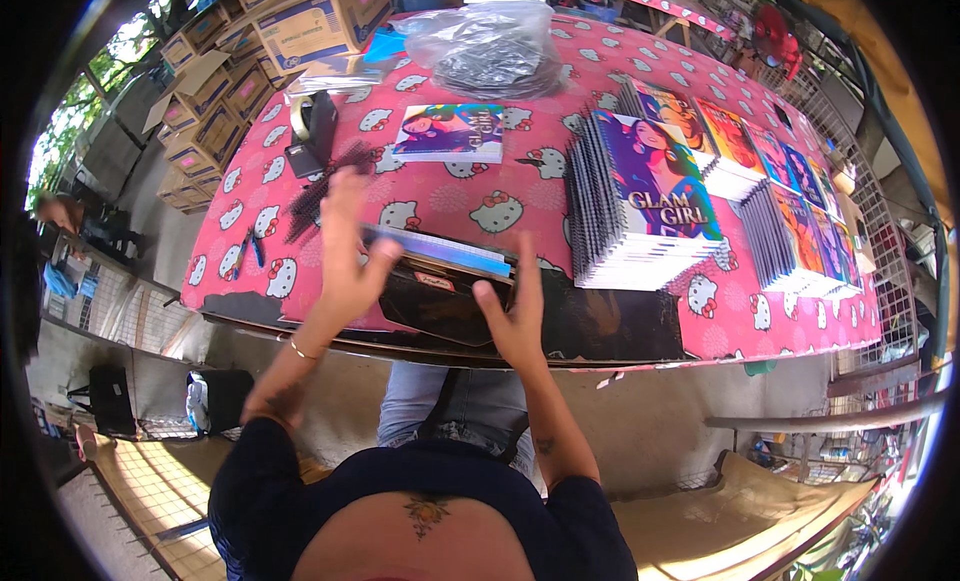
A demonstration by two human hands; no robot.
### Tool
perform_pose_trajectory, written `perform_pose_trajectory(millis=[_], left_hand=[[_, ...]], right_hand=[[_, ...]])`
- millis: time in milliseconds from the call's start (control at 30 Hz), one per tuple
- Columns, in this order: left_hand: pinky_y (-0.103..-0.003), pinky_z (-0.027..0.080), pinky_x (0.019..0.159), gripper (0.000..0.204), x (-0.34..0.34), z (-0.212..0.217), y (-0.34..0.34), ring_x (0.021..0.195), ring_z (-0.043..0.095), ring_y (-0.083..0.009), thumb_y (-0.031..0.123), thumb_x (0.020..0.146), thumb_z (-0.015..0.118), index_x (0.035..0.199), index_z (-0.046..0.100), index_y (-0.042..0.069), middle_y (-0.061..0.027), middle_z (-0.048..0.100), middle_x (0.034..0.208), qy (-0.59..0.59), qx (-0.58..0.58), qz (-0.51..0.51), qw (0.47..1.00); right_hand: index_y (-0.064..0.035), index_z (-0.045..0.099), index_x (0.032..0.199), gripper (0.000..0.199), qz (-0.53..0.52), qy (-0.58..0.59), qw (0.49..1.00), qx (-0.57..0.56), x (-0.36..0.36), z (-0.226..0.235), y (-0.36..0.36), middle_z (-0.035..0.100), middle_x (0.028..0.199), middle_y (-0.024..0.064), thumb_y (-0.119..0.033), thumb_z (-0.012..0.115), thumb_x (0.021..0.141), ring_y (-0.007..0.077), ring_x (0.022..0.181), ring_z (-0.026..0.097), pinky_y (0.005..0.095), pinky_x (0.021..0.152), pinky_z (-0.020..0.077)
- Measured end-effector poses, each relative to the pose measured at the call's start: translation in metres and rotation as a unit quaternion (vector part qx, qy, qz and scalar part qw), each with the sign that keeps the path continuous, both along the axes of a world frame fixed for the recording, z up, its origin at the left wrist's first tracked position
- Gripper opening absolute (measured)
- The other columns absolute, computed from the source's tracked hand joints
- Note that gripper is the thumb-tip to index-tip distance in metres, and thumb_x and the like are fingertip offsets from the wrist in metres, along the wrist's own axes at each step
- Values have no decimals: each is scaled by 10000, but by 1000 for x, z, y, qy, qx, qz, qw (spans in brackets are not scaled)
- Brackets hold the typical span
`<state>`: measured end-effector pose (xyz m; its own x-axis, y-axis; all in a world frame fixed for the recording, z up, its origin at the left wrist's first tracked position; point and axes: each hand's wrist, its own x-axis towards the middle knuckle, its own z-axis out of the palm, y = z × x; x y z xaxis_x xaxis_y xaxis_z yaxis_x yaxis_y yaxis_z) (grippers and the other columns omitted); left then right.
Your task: The person applies plastic spiral binding to several notebooks by hand, sliding the binding over the edge of the pages one by one and placing the finished notebooks into a bag.
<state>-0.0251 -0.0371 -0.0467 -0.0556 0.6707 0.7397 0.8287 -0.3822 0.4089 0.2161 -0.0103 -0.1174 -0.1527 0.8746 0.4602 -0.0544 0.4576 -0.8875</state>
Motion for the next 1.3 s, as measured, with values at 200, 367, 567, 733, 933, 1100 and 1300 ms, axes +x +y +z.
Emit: perform_pose_trajectory(millis=[200,367,567,733,933,1100,1300], left_hand=[[-410,297,1176,561,5,-83,-10,1433,401,-369,299,1088,449,1496,387,-80,-266,416,1543,-362,-120,-151,912],[-431,527,890,277,-101,-78,71,1034,606,-381,163,976,588,1167,657,-25,-186,644,1090,105,-47,218,969],[-408,565,790,105,-141,-91,115,907,641,-321,153,927,608,944,611,49,-145,632,979,242,-88,216,942],[-422,575,763,93,-158,-119,95,886,644,-318,87,907,583,994,574,57,-138,618,966,332,-121,255,900],[-419,561,700,312,-92,-49,81,849,626,-320,87,931,593,1242,590,56,-136,578,911,192,4,183,964],[-365,504,602,189,-30,-5,-5,680,621,-279,111,970,640,1122,718,31,-107,660,830,-56,-117,1,992],[-276,453,585,178,-7,-9,-36,654,576,-140,64,937,702,1096,721,-15,-86,674,847,-73,-38,-13,997]], right_hand=[[20,549,1375,586,-44,-17,999,1,3,4,11,650,1160,112,-183,794,883,178,1059,621,324,965,478],[20,572,1332,565,-22,17,999,-25,30,0,8,638,1159,99,-199,817,873,154,1025,610,296,949,468],[24,571,1333,613,-94,-2,995,44,27,10,9,611,1230,118,-194,838,826,214,1136,581,369,1024,425],[-42,638,1287,517,-119,-200,922,310,-6,91,-12,603,1274,117,-204,805,825,299,1193,564,448,1039,401],[-99,720,1032,185,-40,-368,884,286,-65,85,11,701,872,54,-173,725,863,245,768,677,384,738,524],[-121,720,1005,128,-46,-343,896,280,-71,82,15,668,793,40,-186,716,894,253,677,652,385,626,508],[-133,717,990,118,-36,-348,899,262,-72,83,16,688,808,48,-199,719,891,270,679,664,397,610,509]])
